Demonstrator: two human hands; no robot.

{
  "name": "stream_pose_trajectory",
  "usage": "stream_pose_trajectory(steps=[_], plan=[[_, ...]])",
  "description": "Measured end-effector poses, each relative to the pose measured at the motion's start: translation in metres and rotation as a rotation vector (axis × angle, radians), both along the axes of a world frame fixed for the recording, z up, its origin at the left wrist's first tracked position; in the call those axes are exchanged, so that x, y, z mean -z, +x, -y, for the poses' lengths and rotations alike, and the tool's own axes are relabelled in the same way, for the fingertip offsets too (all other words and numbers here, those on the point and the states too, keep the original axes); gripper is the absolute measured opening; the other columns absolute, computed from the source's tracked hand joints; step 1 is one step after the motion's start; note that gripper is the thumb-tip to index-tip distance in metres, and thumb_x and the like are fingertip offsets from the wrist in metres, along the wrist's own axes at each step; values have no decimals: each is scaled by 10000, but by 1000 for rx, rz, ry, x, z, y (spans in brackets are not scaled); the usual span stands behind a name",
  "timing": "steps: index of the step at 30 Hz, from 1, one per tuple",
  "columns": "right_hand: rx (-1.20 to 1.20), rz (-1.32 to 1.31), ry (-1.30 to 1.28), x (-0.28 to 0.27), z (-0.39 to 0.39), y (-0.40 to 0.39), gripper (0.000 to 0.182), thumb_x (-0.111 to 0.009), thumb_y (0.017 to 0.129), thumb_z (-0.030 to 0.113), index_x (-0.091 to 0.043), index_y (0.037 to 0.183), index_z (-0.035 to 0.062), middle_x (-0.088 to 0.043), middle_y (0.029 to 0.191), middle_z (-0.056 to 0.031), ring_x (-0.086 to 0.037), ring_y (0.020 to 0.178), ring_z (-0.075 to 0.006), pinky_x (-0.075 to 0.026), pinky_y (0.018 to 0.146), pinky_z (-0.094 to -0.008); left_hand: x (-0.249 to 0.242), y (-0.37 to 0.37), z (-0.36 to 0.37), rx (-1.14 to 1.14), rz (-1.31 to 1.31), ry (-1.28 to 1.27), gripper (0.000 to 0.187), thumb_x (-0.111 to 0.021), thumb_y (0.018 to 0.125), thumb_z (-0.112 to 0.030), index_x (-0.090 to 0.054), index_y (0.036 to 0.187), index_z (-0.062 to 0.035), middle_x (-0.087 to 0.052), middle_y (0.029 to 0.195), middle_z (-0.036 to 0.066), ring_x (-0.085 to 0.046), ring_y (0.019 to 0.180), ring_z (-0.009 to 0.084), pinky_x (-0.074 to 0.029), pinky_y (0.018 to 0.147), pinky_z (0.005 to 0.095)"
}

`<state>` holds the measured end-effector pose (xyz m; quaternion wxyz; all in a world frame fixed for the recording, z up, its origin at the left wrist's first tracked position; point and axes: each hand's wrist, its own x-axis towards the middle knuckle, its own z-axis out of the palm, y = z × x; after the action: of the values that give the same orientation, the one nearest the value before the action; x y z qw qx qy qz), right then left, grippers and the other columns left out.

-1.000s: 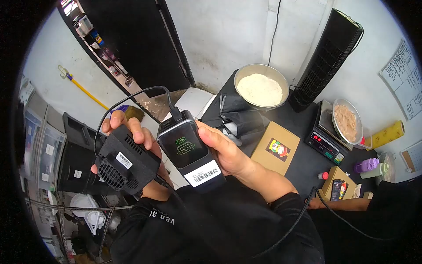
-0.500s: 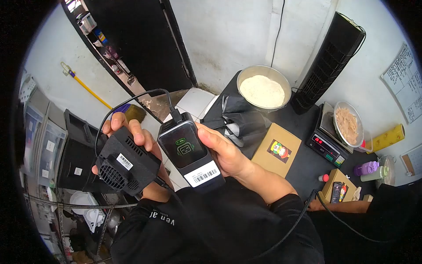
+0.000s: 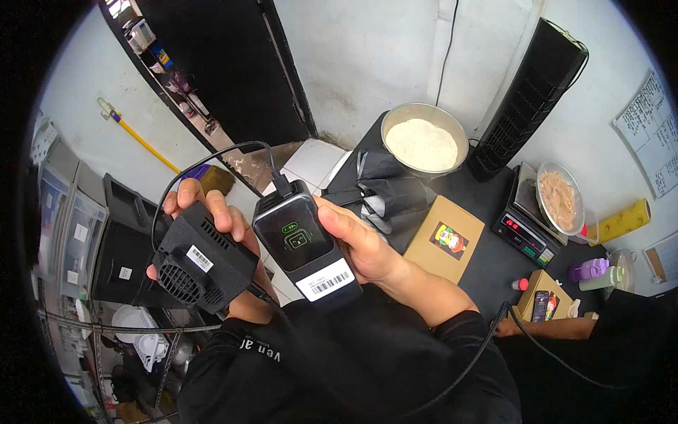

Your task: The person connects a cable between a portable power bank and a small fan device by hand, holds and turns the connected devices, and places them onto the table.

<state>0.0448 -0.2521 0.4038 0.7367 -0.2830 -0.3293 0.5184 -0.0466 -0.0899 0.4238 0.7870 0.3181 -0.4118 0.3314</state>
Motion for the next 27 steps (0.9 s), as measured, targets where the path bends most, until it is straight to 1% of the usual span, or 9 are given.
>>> stream_pose_trajectory(steps=[1, 3, 16, 17, 19, 20, 23, 25, 27], plan=[[8, 5, 5, 0, 0, 0, 741, -451, 848, 608, -437, 1260, -9, -593, 1028, -230, -630, 837, -281, -520, 733, -370, -2, 0, 2, 1, 1, 0, 762, -658, 765, -532, -340, 1255, -42, -338, 1213, 127, -522, 918, 369, -518, 668, 494], [17, 10, 11, 0, 0, 0, 744, -451, 847, 610, -439, 1257, -11, -593, 1026, -230, -630, 837, -281, -520, 731, -370, -9, 1, 9, 2, -29, -58, 759, -728, 691, -504, -413, 1164, 0, -412, 1135, 134, -560, 866, 355, -514, 656, 429], [-11, -7, 15, -1, 0, 1, 758, -471, 834, 620, -453, 1235, -23, -593, 1022, -224, -633, 846, -278, -521, 742, -371, -5, -1, 5, -44, -49, -106, 775, -729, 686, -514, -399, 1159, 3, -402, 1140, 145, -563, 859, 351, -512, 641, 426], [-11, -6, 16, -1, -1, 1, 758, -472, 834, 619, -453, 1235, -23, -593, 1022, -224, -633, 847, -278, -521, 742, -371, -1, 0, 0, -31, -14, -52, 786, -685, 729, -530, -364, 1227, -14, -369, 1181, 138, -541, 908, 362, -517, 675, 461], [-20, -9, 17, -1, -1, 2, 754, -473, 834, 617, -454, 1235, -22, -594, 1022, -223, -633, 848, -277, -520, 743, -371, -1, 1, -1, -18, 20, 2, 799, -641, 771, -547, -329, 1296, -31, -336, 1223, 132, -519, 957, 373, -523, 708, 495], [-24, -11, 17, -1, -1, 2, 753, -474, 835, 616, -454, 1234, -22, -594, 1023, -223, -633, 848, -277, -520, 744, -371, -4, 3, 2, 31, 30, 10, 799, -643, 772, -541, -314, 1303, -44, -327, 1232, 133, -515, 957, 383, -518, 681, 527], [-13, -3, 1, -3, -1, 3, 746, -475, 837, 612, -456, 1233, -20, -594, 1025, -223, -632, 846, -276, -520, 746, -370, -6, 2, 3, 90, 33, 18, 800, -646, 773, -530, -286, 1315, -65, -314, 1249, 135, -509, 958, 398, -507, 632, 578], [-17, -2, 0, -4, -1, 3, 745, -476, 836, 612, -457, 1232, -18, -595, 1026, -222, -632, 844, -276, -519, 746, -369, -6, 2, 1, 101, 26, 17, 800, -648, 773, -525, -275, 1319, -74, -308, 1256, 134, -506, 959, 405, -501, 610, 596], [-25, -3, 4, -4, -1, 4, 746, -477, 834, 614, -457, 1232, -17, -595, 1026, -222, -632, 842, -276, -519, 746, -368, -6, 3, -1, 95, 35, 45, 794, -651, 774, -518, -282, 1318, -73, -310, 1256, 131, -506, 961, 406, -503, 614, 598]])
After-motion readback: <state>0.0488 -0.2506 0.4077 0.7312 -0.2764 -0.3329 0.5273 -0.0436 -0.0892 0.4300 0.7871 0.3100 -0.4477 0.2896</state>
